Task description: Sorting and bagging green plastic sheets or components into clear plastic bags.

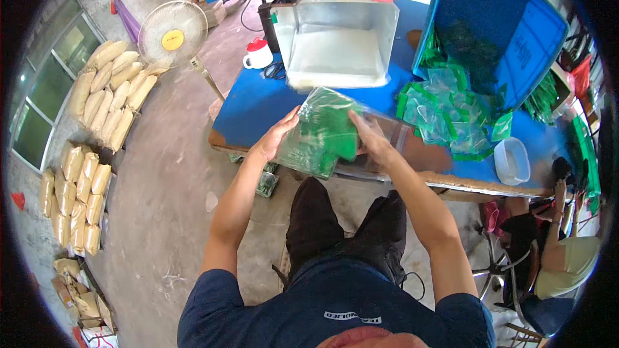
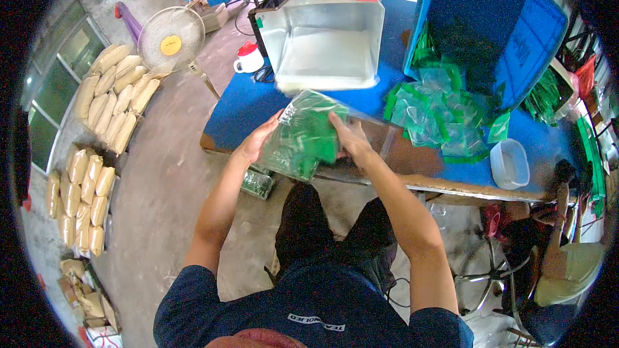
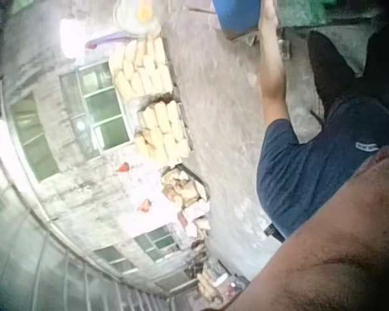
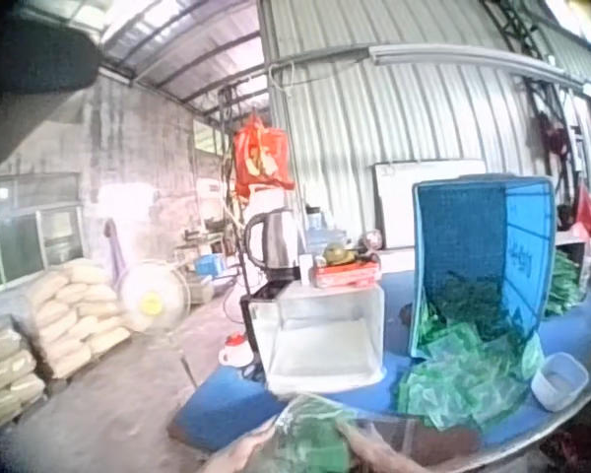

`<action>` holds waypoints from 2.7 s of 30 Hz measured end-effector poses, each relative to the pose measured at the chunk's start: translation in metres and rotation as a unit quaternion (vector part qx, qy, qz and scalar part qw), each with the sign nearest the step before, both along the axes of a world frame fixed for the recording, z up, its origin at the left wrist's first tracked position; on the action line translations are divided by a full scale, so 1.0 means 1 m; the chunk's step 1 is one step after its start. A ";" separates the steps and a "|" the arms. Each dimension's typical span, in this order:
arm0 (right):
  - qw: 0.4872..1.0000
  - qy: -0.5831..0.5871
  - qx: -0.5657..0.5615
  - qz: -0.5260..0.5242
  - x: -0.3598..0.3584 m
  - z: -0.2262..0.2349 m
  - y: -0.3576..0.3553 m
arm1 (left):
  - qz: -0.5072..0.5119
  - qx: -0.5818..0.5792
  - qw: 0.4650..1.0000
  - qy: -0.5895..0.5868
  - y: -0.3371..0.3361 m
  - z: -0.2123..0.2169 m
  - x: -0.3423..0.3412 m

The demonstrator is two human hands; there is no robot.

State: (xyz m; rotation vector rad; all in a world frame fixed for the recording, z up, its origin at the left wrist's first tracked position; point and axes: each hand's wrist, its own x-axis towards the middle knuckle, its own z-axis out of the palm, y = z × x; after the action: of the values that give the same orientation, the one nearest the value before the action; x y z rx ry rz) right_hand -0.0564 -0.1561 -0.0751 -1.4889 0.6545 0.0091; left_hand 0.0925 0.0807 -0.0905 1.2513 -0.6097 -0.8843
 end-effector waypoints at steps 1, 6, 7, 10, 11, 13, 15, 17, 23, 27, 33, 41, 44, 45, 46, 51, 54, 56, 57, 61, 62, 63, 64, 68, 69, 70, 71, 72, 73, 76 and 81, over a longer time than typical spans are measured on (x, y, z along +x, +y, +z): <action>0.998 -0.048 0.014 -0.041 -0.010 -0.004 0.007 | 0.026 0.008 1.000 -0.014 0.001 0.000 0.001; 0.996 -0.062 -0.032 0.056 -0.025 0.008 0.008 | 0.022 -0.002 1.000 -0.011 -0.019 0.038 -0.040; 0.989 -0.091 -0.103 0.049 -0.016 0.001 -0.004 | -0.002 -0.019 0.999 0.028 -0.023 0.038 -0.036; 0.977 -0.197 -0.003 -0.078 -0.026 -0.022 0.002 | -0.003 -0.033 0.997 0.069 -0.025 0.021 -0.023; 0.981 -0.194 -0.030 0.006 -0.042 -0.015 -0.001 | 0.013 -0.026 0.999 0.035 -0.021 0.012 -0.017; 0.985 -0.166 -0.052 0.008 -0.040 -0.005 0.008 | 0.050 0.032 0.997 -0.059 -0.029 0.019 -0.030; 0.984 -0.134 -0.119 0.004 -0.040 0.009 0.023 | 0.047 0.019 0.999 0.003 -0.036 0.024 -0.022; 0.987 -0.158 -0.029 -0.003 -0.046 -0.003 0.017 | 0.041 0.013 0.997 0.068 -0.035 0.034 -0.023; 0.968 -0.223 0.071 0.090 -0.054 -0.031 0.015 | 0.008 0.041 0.998 -0.050 -0.029 0.020 -0.024; 0.950 -0.224 0.181 0.118 -0.066 -0.003 0.010 | 0.006 0.064 0.996 -0.059 -0.023 0.026 -0.024; 0.963 -0.179 -0.192 0.063 -0.052 0.005 0.043 | -0.065 0.111 0.984 -0.122 -0.036 0.045 0.002; 0.821 -0.265 -0.491 0.125 -0.100 -0.032 0.029 | -0.084 0.217 0.612 -0.756 -0.094 0.029 -0.054; 0.775 -0.330 -0.517 0.153 -0.097 -0.035 0.051 | -0.198 0.108 0.520 -0.824 -0.107 0.045 -0.031; 0.765 -0.330 -0.532 0.151 -0.096 -0.040 0.058 | -0.204 0.097 0.491 -0.841 -0.115 0.048 -0.022; 0.756 -0.330 -0.546 0.146 -0.096 -0.042 0.067 | -0.211 0.087 0.460 -0.858 -0.119 0.054 -0.019; 0.783 -0.325 -0.504 0.166 -0.122 -0.048 0.086 | -0.002 0.113 0.652 -0.750 -0.082 0.080 -0.035; 0.787 -0.306 -0.516 0.147 -0.128 -0.048 0.086 | 0.152 0.039 0.783 -0.601 -0.024 0.045 -0.089; 0.790 -0.282 -0.531 0.119 -0.127 -0.048 0.079 | 0.309 -0.008 0.851 -0.425 0.004 0.011 -0.143; 0.788 -0.261 -0.549 0.096 -0.125 -0.050 0.077 | 0.326 0.080 0.828 -0.449 0.003 0.007 -0.174; 0.766 -0.241 -0.593 0.054 -0.115 -0.049 0.075 | 0.371 0.073 0.914 -0.148 0.002 -0.030 -0.206; 0.765 -0.245 -0.593 0.063 -0.111 -0.044 0.076 | 0.380 0.073 0.911 -0.144 0.007 -0.041 -0.208; 0.779 -0.237 -0.578 0.055 -0.105 -0.041 0.078 | 0.381 0.010 0.921 -0.078 0.009 -0.047 -0.208; 0.792 -0.230 -0.564 0.045 -0.098 -0.039 0.078 | 0.376 -0.053 0.925 -0.013 0.010 -0.050 -0.207; 0.790 -0.205 -0.569 0.103 -0.067 -0.026 0.079 | 0.356 -0.019 0.934 -0.030 0.014 -0.057 -0.218; 0.759 -0.263 -0.591 0.067 -0.056 -0.033 0.078 | 0.361 -0.008 0.932 -0.043 0.010 -0.053 -0.222; 0.764 -0.217 -0.601 0.092 -0.051 -0.031 0.083 | 0.352 -0.009 0.935 -0.047 0.009 -0.052 -0.222; 0.754 -0.246 -0.602 0.095 -0.048 -0.032 0.087 | 0.364 -0.034 0.930 -0.044 0.009 -0.052 -0.220; 0.740 -0.276 -0.604 0.104 -0.048 -0.034 0.089 | 0.380 -0.061 0.922 -0.040 0.008 -0.053 -0.218; 0.732 -0.287 -0.602 0.141 -0.051 -0.037 0.088 | 0.390 -0.061 0.918 -0.049 0.011 -0.052 -0.214; 0.788 -0.221 -0.572 0.050 -0.083 -0.038 0.096 | 0.383 -0.050 0.922 -0.025 0.016 -0.053 -0.214; 0.813 -0.211 -0.542 0.022 -0.077 -0.023 0.099 | 0.383 -0.040 0.922 -0.033 0.013 -0.045 -0.223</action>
State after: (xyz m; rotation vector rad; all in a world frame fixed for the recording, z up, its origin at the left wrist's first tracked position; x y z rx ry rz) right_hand -0.1336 -0.0574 -0.0984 -2.4922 0.2177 -0.7607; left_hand -0.1307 0.0935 -0.1360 1.2991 -0.1628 -0.1590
